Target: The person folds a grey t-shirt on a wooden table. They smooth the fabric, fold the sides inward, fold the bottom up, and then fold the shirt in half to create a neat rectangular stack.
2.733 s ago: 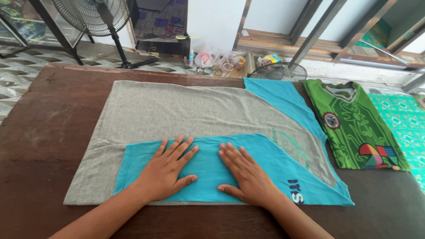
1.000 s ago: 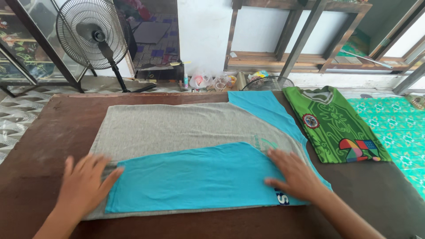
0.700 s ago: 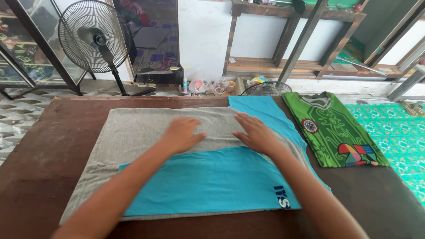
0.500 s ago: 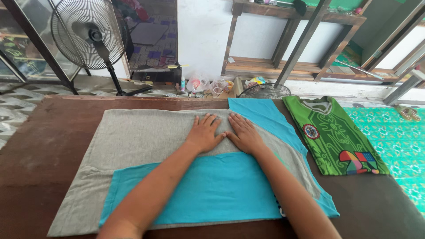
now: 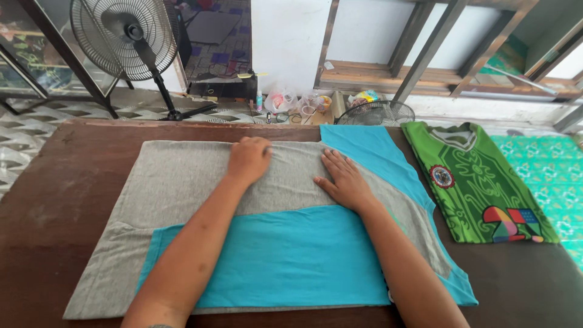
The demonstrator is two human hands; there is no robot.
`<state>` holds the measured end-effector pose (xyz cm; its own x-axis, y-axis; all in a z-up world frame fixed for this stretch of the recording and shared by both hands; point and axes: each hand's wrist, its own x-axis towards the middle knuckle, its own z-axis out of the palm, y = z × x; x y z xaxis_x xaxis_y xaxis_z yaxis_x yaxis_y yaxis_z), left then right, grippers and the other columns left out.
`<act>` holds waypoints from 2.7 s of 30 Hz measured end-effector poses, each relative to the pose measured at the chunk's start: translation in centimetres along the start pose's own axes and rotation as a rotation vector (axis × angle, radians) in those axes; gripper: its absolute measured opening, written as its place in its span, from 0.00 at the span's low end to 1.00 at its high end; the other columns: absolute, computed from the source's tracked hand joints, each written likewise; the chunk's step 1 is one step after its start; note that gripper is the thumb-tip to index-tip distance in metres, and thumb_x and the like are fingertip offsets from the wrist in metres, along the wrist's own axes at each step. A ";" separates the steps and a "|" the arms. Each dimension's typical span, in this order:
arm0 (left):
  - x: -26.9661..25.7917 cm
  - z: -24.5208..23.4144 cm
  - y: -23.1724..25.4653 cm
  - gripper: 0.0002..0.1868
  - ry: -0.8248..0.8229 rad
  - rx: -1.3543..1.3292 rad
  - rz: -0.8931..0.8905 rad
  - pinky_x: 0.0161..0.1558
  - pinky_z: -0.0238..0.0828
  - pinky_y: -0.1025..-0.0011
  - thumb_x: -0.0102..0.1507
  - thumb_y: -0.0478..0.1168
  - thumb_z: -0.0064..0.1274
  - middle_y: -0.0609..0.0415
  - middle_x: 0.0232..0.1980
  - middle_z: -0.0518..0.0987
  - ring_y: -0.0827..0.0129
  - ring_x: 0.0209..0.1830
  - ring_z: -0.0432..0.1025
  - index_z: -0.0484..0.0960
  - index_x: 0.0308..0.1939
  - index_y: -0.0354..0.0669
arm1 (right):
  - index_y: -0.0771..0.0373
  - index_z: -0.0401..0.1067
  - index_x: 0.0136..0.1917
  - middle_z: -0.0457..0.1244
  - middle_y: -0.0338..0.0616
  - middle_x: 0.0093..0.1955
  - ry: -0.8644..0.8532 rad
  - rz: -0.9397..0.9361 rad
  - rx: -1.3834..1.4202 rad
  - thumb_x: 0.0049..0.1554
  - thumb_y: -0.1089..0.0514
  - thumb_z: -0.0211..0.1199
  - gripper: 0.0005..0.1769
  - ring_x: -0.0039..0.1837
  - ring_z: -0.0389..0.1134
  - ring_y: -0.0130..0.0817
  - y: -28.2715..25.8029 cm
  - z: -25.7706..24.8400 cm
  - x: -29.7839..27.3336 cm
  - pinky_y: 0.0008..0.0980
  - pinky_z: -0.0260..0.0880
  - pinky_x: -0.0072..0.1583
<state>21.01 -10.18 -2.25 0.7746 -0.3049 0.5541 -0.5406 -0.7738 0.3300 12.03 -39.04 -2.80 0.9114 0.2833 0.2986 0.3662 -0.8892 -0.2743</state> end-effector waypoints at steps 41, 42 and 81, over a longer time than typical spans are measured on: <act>-0.7 2.1 1.6 0.29 -0.130 -0.057 0.217 0.71 0.54 0.51 0.63 0.52 0.53 0.49 0.68 0.73 0.56 0.71 0.64 0.75 0.64 0.41 | 0.59 0.65 0.75 0.58 0.47 0.77 0.117 -0.079 -0.115 0.59 0.49 0.53 0.32 0.77 0.56 0.46 -2.3 1.6 5.1 0.49 0.54 0.73; -0.6 2.4 1.5 0.30 -0.161 -0.047 0.200 0.72 0.52 0.50 0.64 0.53 0.52 0.49 0.70 0.71 0.57 0.73 0.62 0.74 0.66 0.42 | 0.59 0.64 0.76 0.57 0.47 0.78 0.100 -0.074 -0.119 0.61 0.45 0.53 0.34 0.78 0.55 0.47 -2.3 1.6 5.0 0.48 0.52 0.75; -3.7 -7.5 -10.4 0.34 -0.068 0.243 -0.029 0.71 0.53 0.50 0.62 0.55 0.55 0.48 0.71 0.68 0.53 0.74 0.58 0.72 0.68 0.41 | 0.60 0.53 0.80 0.44 0.47 0.85 -0.078 0.039 -0.062 0.59 0.25 0.49 0.50 0.85 0.38 0.43 -2.4 1.3 4.8 0.46 0.36 0.80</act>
<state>21.33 3.15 -2.04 0.8134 -0.3114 0.4913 -0.4296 -0.8910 0.1466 15.78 -35.05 -1.87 0.9375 0.2726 0.2163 0.3197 -0.9201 -0.2264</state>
